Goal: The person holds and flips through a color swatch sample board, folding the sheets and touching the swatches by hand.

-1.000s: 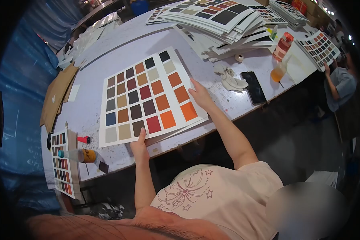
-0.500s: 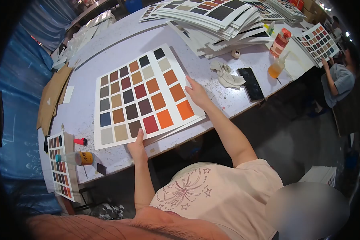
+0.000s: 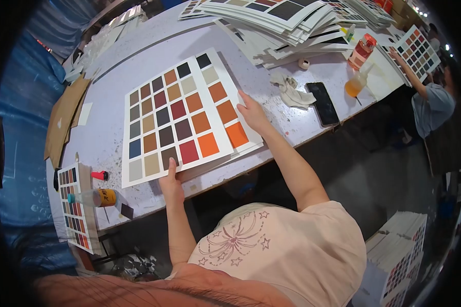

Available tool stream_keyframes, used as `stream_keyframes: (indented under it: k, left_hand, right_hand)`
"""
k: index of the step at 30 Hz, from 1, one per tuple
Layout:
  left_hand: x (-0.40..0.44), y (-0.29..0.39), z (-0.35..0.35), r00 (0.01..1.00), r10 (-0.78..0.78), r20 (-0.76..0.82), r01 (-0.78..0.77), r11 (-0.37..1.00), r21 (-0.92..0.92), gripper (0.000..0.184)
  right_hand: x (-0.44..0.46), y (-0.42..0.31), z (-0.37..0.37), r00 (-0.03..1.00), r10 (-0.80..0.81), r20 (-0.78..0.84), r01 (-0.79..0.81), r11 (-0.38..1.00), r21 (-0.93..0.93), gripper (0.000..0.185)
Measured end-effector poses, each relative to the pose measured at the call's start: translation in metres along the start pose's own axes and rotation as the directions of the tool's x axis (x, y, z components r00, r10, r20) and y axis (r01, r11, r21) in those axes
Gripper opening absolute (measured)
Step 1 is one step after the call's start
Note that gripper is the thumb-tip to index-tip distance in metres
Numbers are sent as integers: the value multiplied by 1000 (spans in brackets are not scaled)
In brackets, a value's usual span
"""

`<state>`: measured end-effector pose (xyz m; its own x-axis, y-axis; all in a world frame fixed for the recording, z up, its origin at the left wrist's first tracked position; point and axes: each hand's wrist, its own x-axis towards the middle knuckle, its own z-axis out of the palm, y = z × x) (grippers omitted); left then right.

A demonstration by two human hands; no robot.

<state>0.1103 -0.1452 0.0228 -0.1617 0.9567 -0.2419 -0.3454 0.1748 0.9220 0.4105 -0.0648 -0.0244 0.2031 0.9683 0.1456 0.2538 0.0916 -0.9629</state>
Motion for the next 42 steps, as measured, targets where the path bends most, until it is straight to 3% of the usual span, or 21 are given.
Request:
stream_keyframes:
  k: [2,8,17,33,40,42]
  left_hand:
    - [1,1,-3,999,-47,-3,47,996,-80,44]
    - [4,-6,-10,997,7,77,-5,999,-35,43]
    - [5,-14,-14,996,63,63,-73,982,173,45]
    - [-7,-19,-4,986,163,22,-163,952,258,37]
    - [-2,-15,-7,995,98,26,-101,967,235,37]
    - [1,-15,-9,998,58,28,-62,979,192,37]
  right_hand:
    - [2,8,-1,1000,-8,-2,8,1000,14,54]
    - [-2,-7,-3,1000,3,-1,-3,1000,-10,53]
    - [2,-2,-1,997,81,17,-82,996,18,53]
    - [3,7,-1,998,55,12,-56,997,48,53]
    - [4,5,-4,993,108,47,-113,986,126,53]
    - [4,4,-8,982,148,117,-171,960,222,53]
